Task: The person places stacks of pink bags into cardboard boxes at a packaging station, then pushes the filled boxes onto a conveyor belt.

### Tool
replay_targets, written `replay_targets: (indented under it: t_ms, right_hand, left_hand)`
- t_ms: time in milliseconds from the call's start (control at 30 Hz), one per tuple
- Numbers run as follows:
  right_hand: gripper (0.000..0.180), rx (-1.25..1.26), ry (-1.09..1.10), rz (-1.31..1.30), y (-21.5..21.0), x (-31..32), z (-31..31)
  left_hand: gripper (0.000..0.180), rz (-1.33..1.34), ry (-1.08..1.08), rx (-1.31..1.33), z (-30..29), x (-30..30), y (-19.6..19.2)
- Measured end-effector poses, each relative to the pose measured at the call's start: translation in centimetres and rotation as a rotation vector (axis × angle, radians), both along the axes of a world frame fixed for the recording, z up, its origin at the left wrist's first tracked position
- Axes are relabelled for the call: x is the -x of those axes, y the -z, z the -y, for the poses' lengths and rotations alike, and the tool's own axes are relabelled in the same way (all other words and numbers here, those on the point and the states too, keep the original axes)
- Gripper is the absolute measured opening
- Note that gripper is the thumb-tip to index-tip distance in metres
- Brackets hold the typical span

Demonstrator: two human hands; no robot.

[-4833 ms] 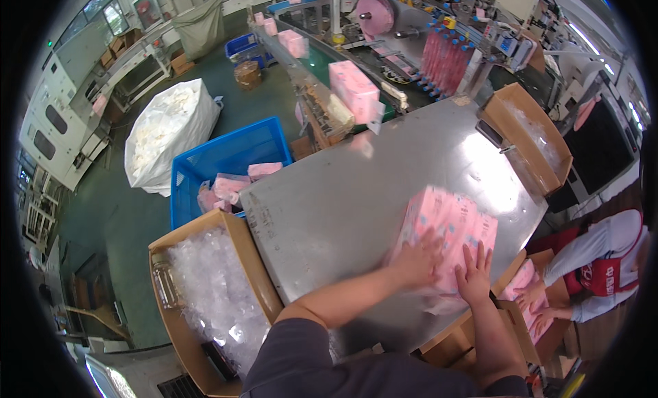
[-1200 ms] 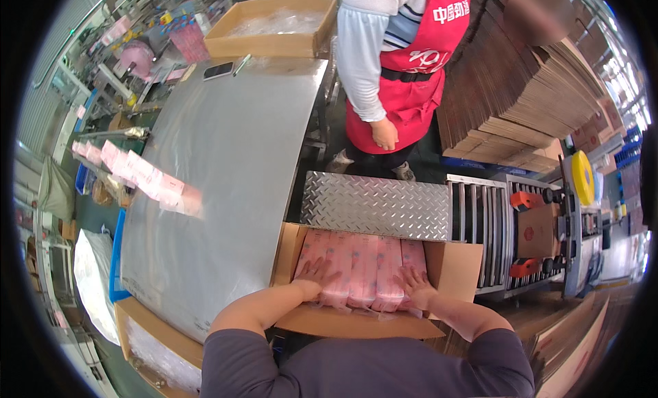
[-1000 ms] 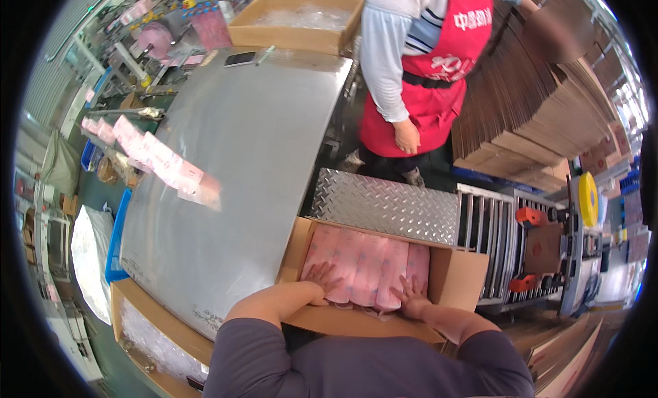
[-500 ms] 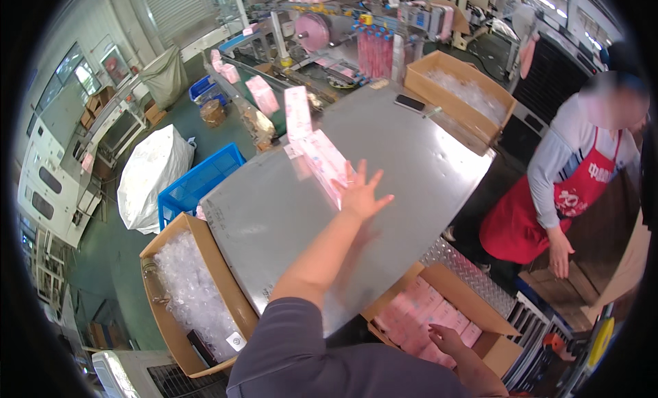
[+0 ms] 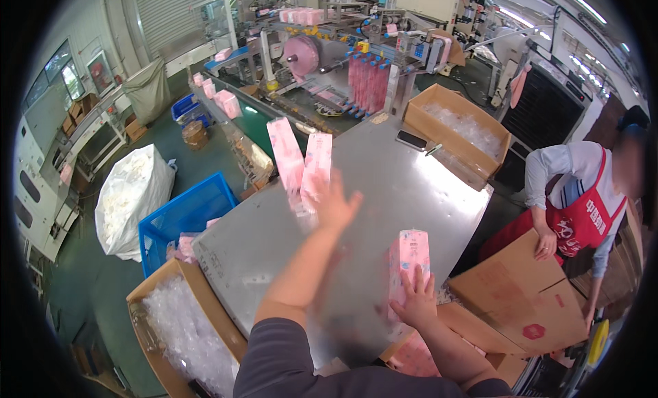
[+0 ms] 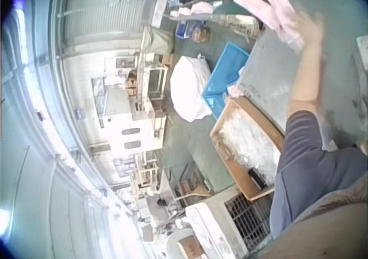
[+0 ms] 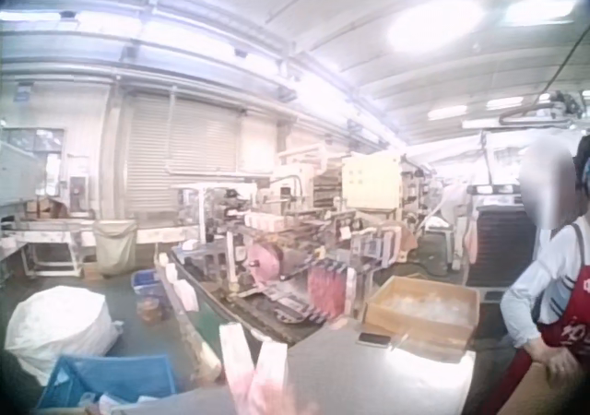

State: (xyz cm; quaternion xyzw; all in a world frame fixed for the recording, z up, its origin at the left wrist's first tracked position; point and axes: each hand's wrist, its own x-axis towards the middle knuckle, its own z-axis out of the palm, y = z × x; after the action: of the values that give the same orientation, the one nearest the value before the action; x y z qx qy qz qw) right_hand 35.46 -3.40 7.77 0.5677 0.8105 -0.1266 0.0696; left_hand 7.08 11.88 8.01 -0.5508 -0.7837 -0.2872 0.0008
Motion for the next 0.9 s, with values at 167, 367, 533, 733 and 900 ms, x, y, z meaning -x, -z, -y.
replay_targets:
  t_ms: [167,367,533,733,900]
  right_hand:
    - [0.083,-0.084,0.007,0.035,2.5,0.4,-1.0]
    - [0.079,-0.154,0.065,-0.061,3.0,1.8,-4.7]
    - [0.078,-0.222,0.062,-0.084,5.2,2.8,-10.7]
    - [0.076,-0.143,0.093,-0.106,4.4,5.2,-10.5]
    - [0.074,0.024,0.019,-0.078,1.1,1.0,-1.7]
  left_hand:
    - [0.116,0.080,-0.441,0.250,-6.3,12.4,0.2]
    - [0.125,0.165,-0.230,0.591,-6.4,12.2,-1.2]
    - [0.121,0.014,0.012,0.562,-2.0,8.1,0.9]
    - [0.118,0.028,0.262,0.450,8.5,-0.7,2.3]
    - [0.095,0.049,0.306,0.370,19.4,-5.5,3.3]
